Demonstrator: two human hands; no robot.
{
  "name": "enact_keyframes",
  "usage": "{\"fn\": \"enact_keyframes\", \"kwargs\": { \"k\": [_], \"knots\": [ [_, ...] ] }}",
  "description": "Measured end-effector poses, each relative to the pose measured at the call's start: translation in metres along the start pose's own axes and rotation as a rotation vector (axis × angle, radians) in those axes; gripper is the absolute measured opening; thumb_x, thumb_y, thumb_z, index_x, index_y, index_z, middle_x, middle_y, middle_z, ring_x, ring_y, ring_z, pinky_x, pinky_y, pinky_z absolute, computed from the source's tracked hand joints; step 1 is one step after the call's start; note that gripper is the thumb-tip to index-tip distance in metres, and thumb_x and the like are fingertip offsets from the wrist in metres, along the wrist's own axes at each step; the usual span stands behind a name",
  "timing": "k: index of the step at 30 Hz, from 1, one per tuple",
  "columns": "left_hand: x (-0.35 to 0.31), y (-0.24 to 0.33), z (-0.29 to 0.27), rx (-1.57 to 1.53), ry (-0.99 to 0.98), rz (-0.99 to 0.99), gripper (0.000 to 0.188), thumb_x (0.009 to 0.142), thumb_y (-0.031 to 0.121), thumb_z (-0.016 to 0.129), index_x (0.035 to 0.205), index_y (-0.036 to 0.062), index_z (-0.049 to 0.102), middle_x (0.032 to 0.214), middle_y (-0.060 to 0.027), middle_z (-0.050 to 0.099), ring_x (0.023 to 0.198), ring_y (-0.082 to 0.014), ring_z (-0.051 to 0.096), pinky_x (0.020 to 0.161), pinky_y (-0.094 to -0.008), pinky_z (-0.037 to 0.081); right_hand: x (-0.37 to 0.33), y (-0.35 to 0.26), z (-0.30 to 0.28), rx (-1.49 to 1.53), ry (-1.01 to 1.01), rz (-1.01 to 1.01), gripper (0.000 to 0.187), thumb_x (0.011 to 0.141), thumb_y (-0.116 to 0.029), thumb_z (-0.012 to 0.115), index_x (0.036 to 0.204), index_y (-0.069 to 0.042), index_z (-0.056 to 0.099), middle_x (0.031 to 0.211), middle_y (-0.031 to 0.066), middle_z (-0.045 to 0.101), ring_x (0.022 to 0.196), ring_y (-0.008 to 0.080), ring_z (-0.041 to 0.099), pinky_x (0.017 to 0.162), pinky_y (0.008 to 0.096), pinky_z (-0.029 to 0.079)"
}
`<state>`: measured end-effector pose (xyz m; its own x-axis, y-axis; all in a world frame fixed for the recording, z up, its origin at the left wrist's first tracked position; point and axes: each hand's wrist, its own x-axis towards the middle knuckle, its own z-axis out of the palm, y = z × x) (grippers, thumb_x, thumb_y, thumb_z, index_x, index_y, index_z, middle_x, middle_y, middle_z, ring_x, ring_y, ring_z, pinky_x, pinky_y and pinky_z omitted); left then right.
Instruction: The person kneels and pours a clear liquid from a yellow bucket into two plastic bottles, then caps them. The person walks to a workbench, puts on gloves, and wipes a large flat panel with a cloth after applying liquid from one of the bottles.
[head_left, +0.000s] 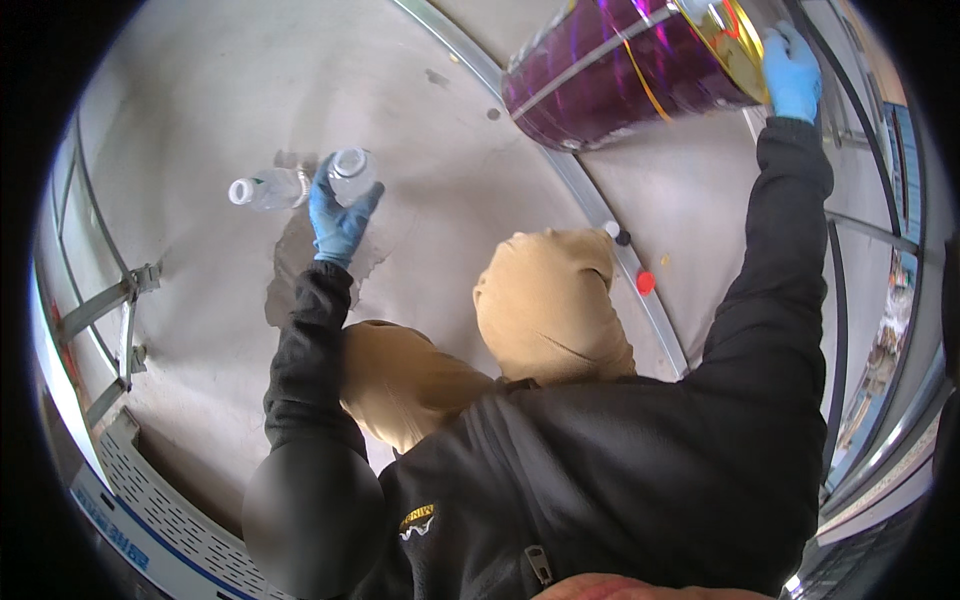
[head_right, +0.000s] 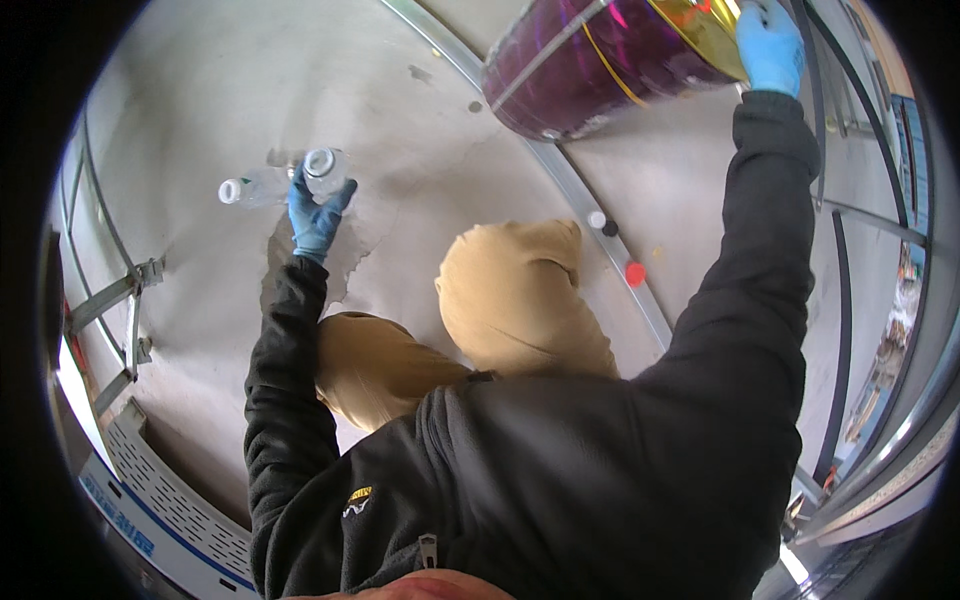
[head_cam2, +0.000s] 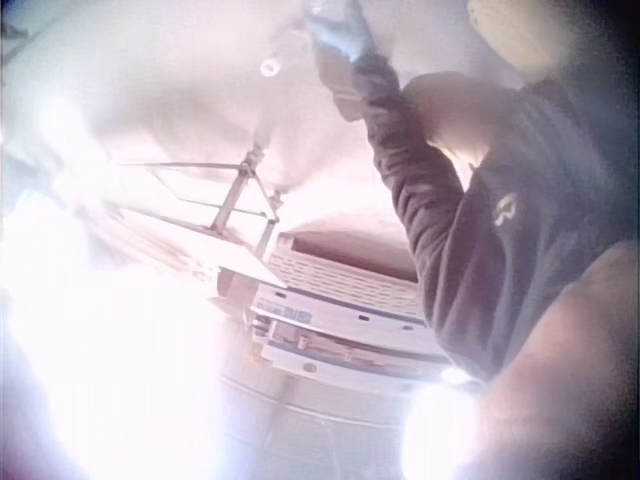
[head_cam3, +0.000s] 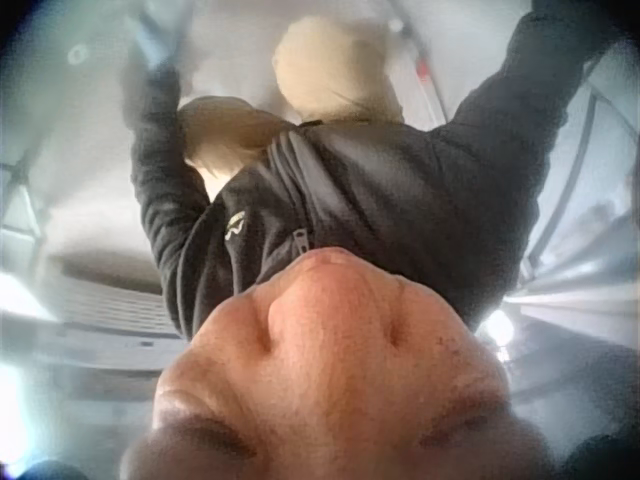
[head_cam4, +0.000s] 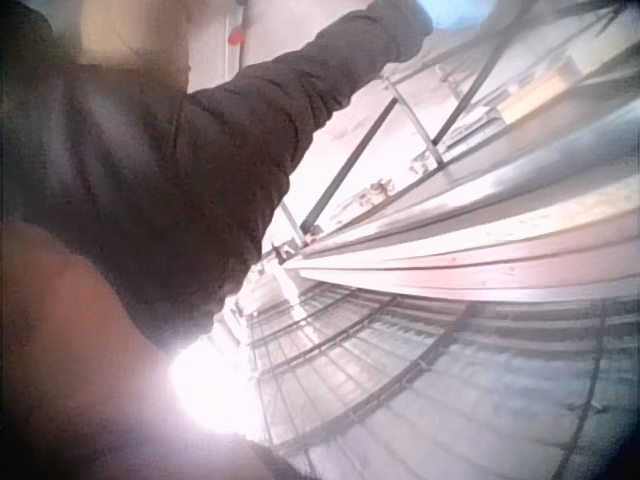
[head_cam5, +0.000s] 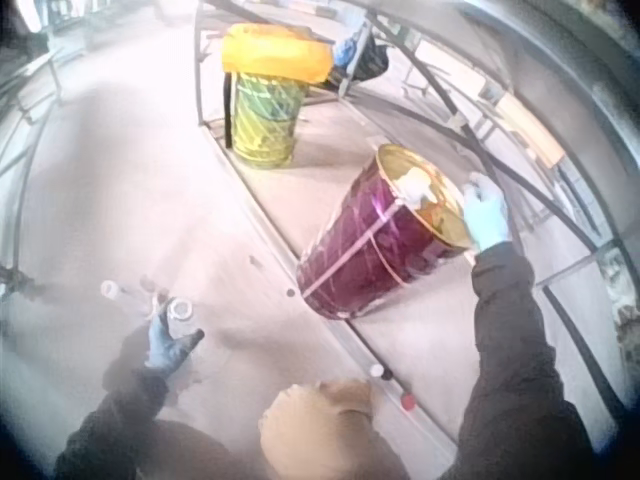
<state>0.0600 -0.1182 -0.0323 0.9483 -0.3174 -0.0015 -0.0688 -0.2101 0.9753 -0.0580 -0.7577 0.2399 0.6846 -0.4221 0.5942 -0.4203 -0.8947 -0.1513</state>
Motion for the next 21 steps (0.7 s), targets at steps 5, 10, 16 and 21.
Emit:
{"fn": "enact_keyframes", "kwargs": {
  "k": [5, 10, 16, 21],
  "knots": [
    [0.018, -0.025, 0.025, -0.009, 0.101, -0.023, 0.071, 0.076, 0.009, 0.093, 0.136, 0.0025, 0.055, 0.128, -0.0077, 0.065, 0.115, -0.0195, 0.064, 0.102, -0.0356, 0.054, -0.156, 0.024, -0.039, 0.198, 0.330, 0.100, 0.023, 0.101, -0.015, 0.063, 0.098, 0.007, 0.070, 0.084, 0.0148, 0.073, 0.080, 0.0181, 0.066, 0.074, 0.0363, 0.053],
    [0.029, -0.051, 0.038, -0.143, 0.086, -0.046, 0.074, 0.077, 0.012, 0.094, 0.140, 0.0047, 0.054, 0.129, -0.0071, 0.065, 0.115, -0.0186, 0.062, 0.101, -0.0356, 0.053, -0.369, 0.039, -0.018, -0.120, -0.059, 0.228, 0.024, 0.097, -0.016, 0.062, 0.112, -0.001, 0.074, 0.109, 0.0220, 0.075, 0.102, 0.0382, 0.072, 0.093, 0.0461, 0.056],
    [0.025, -0.075, 0.045, -0.136, 0.094, -0.036, 0.073, 0.079, 0.010, 0.092, 0.140, 0.0044, 0.053, 0.132, -0.0080, 0.063, 0.120, -0.0197, 0.061, 0.106, -0.0369, 0.051, -0.547, 0.070, 0.021, -0.254, -0.892, 1.015, 0.089, 0.084, -0.047, 0.079, 0.155, -0.008, 0.043, 0.152, 0.0256, 0.051, 0.140, 0.0426, 0.051, 0.115, 0.0507, 0.044],
    [0.015, -0.080, 0.042, -0.095, 0.055, -0.065, 0.073, 0.080, 0.011, 0.092, 0.141, 0.0026, 0.052, 0.133, -0.0093, 0.063, 0.121, -0.0201, 0.061, 0.108, -0.0366, 0.050, -0.591, 0.073, 0.043, -0.234, -0.942, 1.088, 0.091, 0.083, -0.057, 0.077, 0.153, -0.009, 0.046, 0.149, 0.0293, 0.054, 0.139, 0.0441, 0.052, 0.116, 0.0507, 0.044]
  ]
}}
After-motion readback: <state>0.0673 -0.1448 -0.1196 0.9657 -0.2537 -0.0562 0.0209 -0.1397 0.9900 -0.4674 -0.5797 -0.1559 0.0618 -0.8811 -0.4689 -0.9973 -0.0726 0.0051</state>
